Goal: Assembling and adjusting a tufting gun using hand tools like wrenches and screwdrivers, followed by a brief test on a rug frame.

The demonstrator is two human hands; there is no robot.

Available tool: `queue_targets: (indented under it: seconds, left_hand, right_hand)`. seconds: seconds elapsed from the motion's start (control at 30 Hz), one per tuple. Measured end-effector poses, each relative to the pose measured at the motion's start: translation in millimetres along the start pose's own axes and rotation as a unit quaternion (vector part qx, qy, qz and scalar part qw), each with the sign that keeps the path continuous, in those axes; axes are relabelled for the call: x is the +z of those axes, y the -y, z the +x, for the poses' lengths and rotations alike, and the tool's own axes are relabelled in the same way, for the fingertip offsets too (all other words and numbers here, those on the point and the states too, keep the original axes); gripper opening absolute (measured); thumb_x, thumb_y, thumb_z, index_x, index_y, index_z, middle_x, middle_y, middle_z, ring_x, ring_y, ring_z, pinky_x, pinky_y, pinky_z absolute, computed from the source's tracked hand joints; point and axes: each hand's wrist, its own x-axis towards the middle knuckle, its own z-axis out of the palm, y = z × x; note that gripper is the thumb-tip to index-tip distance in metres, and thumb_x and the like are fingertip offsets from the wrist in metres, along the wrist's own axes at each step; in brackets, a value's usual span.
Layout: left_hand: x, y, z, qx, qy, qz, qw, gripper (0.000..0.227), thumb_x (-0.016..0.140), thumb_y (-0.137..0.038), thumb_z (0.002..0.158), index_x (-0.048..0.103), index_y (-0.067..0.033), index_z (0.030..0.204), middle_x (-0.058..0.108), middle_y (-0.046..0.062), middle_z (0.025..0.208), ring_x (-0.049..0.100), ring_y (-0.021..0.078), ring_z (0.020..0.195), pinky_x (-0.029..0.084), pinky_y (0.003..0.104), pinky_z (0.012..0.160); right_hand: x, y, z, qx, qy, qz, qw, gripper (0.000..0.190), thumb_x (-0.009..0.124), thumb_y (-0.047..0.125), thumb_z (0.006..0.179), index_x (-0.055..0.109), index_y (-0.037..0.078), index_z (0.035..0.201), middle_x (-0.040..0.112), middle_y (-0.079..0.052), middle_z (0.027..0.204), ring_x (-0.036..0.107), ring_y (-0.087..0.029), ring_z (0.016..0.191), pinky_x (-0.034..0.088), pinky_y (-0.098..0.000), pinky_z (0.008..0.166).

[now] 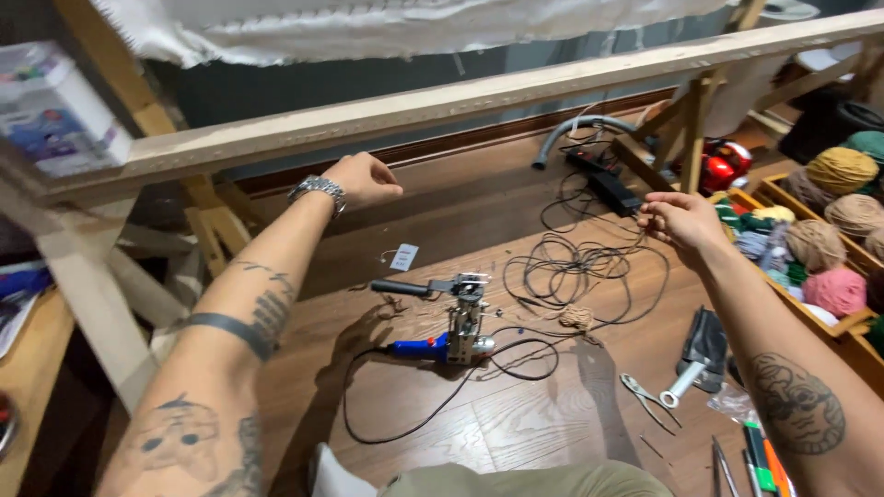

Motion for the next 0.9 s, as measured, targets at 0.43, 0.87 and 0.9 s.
queue_targets:
  seconds: [0.43,0.87,0.9]
  left_hand:
    - [46.3,-3.9,-115.8,-0.037,-0.224,-0.375,0.899,0.030,0.079,-0.042,0.082,0.085,-0.0137,0.088,0.083,0.003,0.079,0.079,0.0107,0.067,0.057,0.022,0.065]
    - [22.3,-80.3,-73.7,0.143,-0.039,-0.506,0.850,0.029,0.069,-0.036,0.096,0.077,-0.0088,0.102,0.079,0.006,0.096,0.069,0.0116,0.080,0.045,0.025,0.064]
    - [21.9,-85.9,-62.8,0.175,-0.040,-0.518,0.836,0.029,0.069,-0.032,0.099,0.077,-0.0047,0.093,0.076,0.005,0.084,0.064,0.0097,0.065,0.041,0.022,0.052]
  right_hand:
    - [200.9,61.8,-68.1,-0.090,0.233,0.072,0.966,0.012,0.066,0.014,0.108,0.070,0.008,0.117,0.074,-0.010,0.103,0.075,-0.020,0.089,0.062,-0.0255,0.085]
    - [198.9,192.6,-180.6,-0.287,0.283,-0.189,0.896,0.056,0.044,0.044,0.102,0.062,0.012,0.145,0.063,-0.009,0.149,0.057,-0.022,0.137,0.038,-0.0402,0.117]
    - [192.0,190.6,-173.5,-0.297,0.282,-0.180,0.894,0.056,0.045,0.044,0.102,0.064,0.012,0.143,0.066,-0.009,0.147,0.059,-0.021,0.135,0.039,-0.0382,0.116]
